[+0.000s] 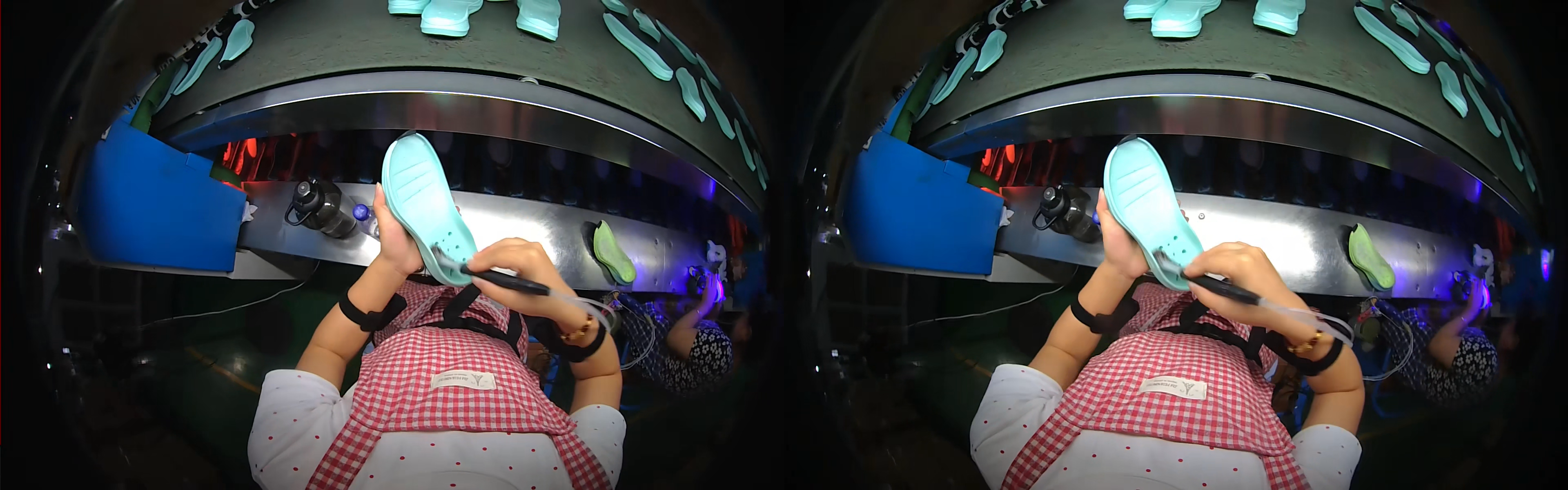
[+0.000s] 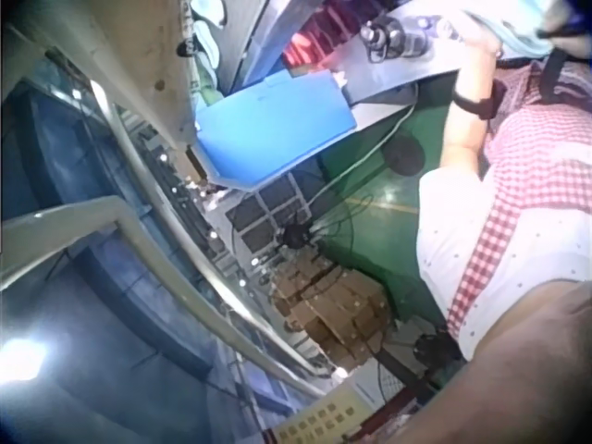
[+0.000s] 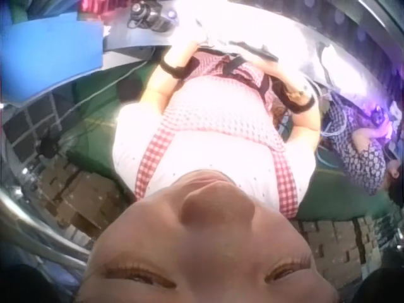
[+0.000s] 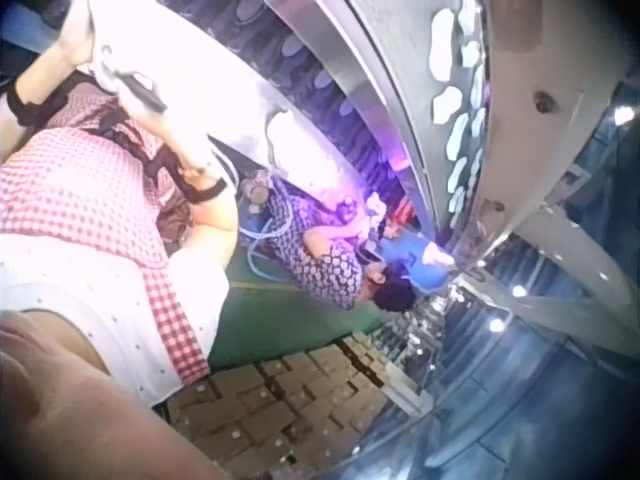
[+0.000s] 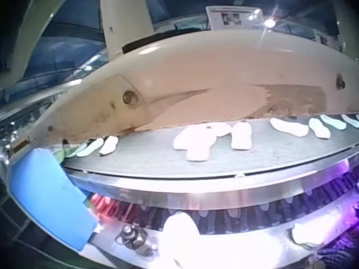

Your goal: Applying a liquid treatment or glue to the interior surface of light-blue shoe soles using a brush on an assembly line.

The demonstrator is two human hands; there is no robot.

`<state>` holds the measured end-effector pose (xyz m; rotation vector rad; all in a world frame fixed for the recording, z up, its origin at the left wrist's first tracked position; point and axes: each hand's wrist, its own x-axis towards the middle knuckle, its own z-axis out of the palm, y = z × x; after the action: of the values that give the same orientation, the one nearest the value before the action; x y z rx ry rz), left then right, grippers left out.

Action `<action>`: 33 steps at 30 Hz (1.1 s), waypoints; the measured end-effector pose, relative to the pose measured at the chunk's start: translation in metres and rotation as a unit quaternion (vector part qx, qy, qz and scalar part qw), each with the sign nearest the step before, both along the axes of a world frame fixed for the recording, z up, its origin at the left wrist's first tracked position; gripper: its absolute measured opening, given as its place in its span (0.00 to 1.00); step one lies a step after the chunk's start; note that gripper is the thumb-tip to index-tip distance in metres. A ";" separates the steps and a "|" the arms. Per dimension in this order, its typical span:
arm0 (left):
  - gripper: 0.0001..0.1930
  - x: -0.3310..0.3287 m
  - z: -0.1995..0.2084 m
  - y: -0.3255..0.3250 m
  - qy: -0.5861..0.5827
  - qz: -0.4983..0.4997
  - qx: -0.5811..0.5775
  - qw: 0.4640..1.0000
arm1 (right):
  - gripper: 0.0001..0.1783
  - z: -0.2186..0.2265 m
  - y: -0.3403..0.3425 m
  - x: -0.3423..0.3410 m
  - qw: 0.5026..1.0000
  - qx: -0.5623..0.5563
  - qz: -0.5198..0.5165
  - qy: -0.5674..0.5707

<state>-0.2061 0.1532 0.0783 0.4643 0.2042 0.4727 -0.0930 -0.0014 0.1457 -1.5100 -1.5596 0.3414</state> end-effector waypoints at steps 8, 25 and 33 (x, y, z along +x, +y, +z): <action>0.40 0.012 0.030 -0.033 -0.082 -0.080 -0.171 0.979 | 0.09 0.021 0.017 0.009 0.981 0.041 -0.021 0.188; 0.47 0.011 0.055 -0.005 -0.104 0.087 0.065 0.989 | 0.10 0.029 -0.010 0.010 0.972 0.016 0.151 0.181; 0.44 0.008 0.068 0.000 -0.097 0.080 0.088 0.988 | 0.12 0.021 -0.021 0.018 0.972 -0.015 0.092 0.215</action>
<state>-0.1977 0.1528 0.1462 0.5729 0.0116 0.6921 -0.0751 -0.0220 0.1667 -1.2133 -1.3480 0.7492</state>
